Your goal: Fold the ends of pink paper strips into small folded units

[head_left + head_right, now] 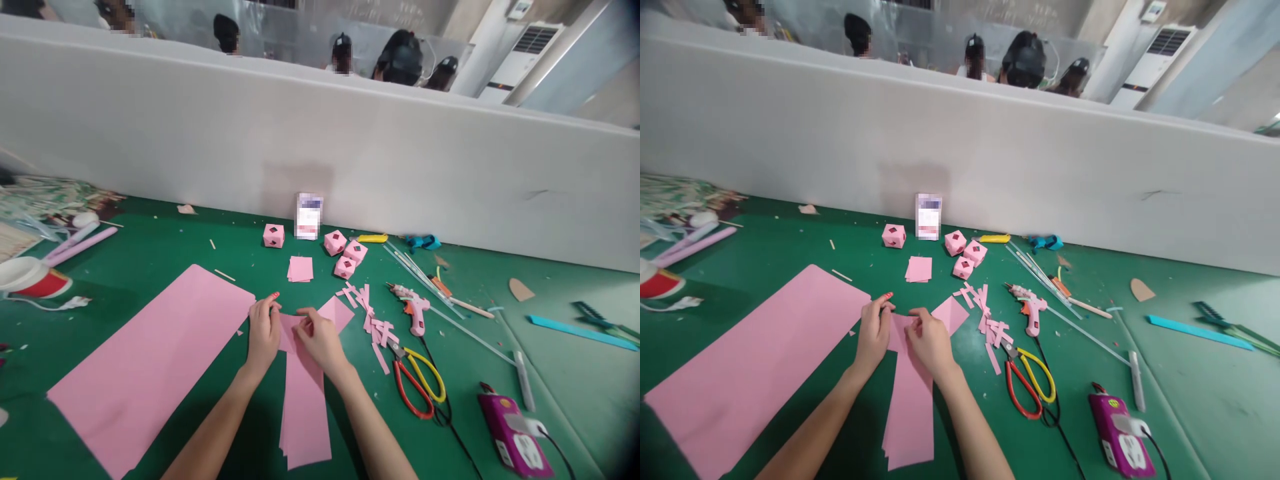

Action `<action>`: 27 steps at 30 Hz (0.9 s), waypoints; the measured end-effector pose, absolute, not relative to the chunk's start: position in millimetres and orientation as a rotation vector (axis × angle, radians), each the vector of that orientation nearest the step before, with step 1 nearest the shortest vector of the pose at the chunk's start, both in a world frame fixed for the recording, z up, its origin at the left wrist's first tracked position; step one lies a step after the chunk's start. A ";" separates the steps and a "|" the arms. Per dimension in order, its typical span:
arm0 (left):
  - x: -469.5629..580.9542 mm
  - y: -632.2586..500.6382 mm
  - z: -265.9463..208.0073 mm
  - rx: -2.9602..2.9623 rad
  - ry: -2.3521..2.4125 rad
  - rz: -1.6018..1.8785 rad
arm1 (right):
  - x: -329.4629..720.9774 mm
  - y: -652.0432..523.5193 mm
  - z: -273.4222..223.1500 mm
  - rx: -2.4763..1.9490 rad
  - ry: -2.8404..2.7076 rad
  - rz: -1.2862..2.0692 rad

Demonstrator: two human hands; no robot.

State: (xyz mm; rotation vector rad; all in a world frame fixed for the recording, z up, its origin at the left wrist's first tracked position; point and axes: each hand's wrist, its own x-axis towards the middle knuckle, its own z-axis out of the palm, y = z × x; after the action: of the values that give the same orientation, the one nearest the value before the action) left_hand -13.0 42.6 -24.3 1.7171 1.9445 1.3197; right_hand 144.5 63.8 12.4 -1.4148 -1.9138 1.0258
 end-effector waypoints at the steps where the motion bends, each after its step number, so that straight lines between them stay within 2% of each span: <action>1: -13.5 43.0 -24.5 1.721 1.940 1.335 | 152.5 64.2 13.2 -1.446 -1.876 1.009; 9: -12.0 44.7 -29.2 1.783 1.855 1.334 | 229.9 68.1 6.7 -1.738 -1.582 0.712; 19: -10.8 44.7 -27.0 1.943 1.762 1.211 | 215.9 69.3 -3.8 -1.716 -1.598 0.603; 23: -7.3 42.0 -22.5 2.106 1.594 1.080 | 209.6 44.3 44.8 -1.650 -1.570 0.578; 27: -6.3 41.8 -21.2 2.163 1.541 1.057 | 212.0 -28.6 129.3 -0.952 -1.586 1.160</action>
State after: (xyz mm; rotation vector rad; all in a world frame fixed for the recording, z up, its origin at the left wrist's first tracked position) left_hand -6.3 41.8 -21.2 2.1634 1.5407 1.0571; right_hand 212.0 -28.6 129.3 -0.9525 -1.5864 1.1597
